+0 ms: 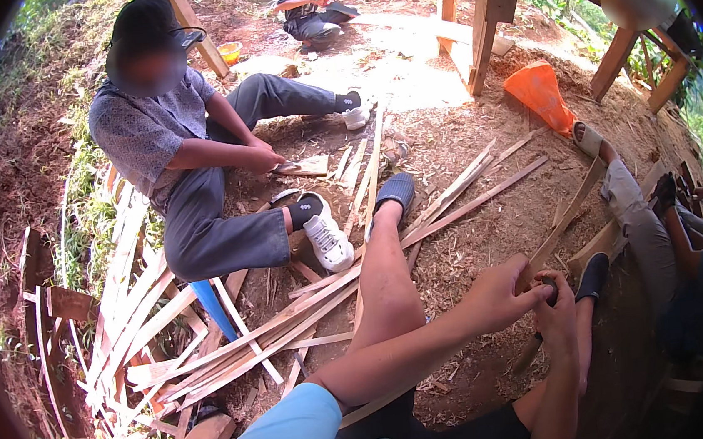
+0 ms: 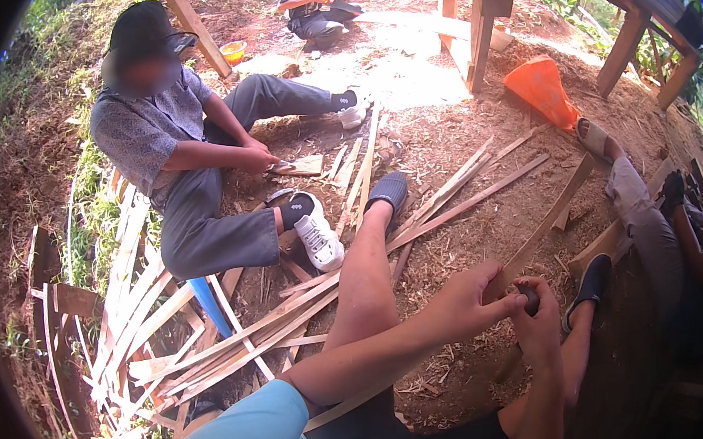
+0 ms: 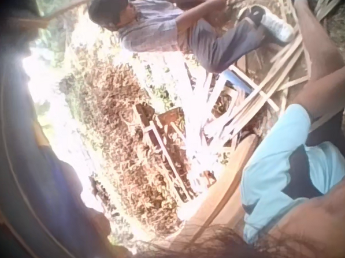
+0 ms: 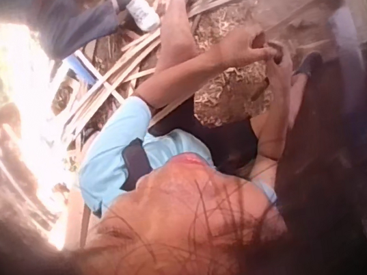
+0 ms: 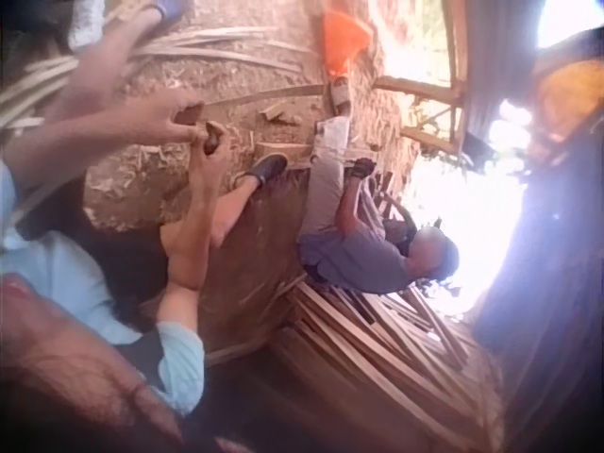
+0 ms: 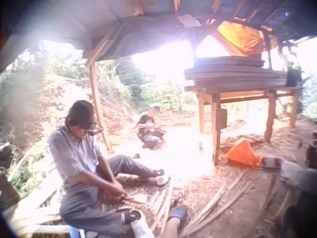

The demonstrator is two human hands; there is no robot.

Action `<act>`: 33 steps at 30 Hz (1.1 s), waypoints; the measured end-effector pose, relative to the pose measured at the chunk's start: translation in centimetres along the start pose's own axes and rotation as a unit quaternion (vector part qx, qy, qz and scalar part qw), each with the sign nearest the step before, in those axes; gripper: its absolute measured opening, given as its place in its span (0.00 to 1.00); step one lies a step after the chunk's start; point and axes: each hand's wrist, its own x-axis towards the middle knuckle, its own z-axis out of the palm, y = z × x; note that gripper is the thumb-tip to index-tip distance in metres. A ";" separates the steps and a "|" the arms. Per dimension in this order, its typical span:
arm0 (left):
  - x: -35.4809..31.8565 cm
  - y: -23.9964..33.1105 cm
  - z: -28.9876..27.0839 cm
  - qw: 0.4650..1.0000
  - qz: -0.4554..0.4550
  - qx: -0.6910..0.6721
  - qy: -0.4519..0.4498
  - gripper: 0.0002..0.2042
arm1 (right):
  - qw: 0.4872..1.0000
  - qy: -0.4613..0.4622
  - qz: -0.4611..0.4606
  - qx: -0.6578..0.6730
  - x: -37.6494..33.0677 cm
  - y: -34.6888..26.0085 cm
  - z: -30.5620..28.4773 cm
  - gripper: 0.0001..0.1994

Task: The person sits on the ground and uses a small knife to shave thin strips from a long wooden stick. The person holds the stick with one hand and scrapes the blade along its length to remove wood shavings. Other people are sitting nearby in the background.

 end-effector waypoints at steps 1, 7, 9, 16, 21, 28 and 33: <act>0.1 -0.2 0.2 1.000 0.019 -0.013 0.014 0.16 | 1.000 -0.011 0.014 0.007 0.1 0.4 -0.1 0.16; 0.0 -0.3 0.0 0.999 0.008 0.018 0.031 0.14 | 0.997 -0.020 0.056 0.047 -0.4 0.5 1.5 0.15; 0.1 0.0 0.0 0.999 0.012 0.034 0.036 0.14 | 0.996 -0.017 0.065 0.053 -0.5 -0.1 1.6 0.14; 0.6 0.0 0.3 0.999 0.015 0.021 0.041 0.13 | 0.991 -0.087 0.056 0.085 -0.7 0.2 0.6 0.19; 1.5 -0.2 -1.0 0.996 -0.043 -0.064 0.038 0.12 | 0.927 -0.082 0.054 0.363 -1.6 -1.7 1.5 0.34; 1.6 -0.2 -3.6 0.991 -0.058 -0.111 0.043 0.13 | 0.938 -0.227 0.075 0.251 -2.2 0.3 0.8 0.35; 1.5 -0.9 -3.8 0.995 -0.040 -0.087 0.041 0.14 | 0.959 -0.208 0.127 0.144 -2.2 0.8 1.3 0.29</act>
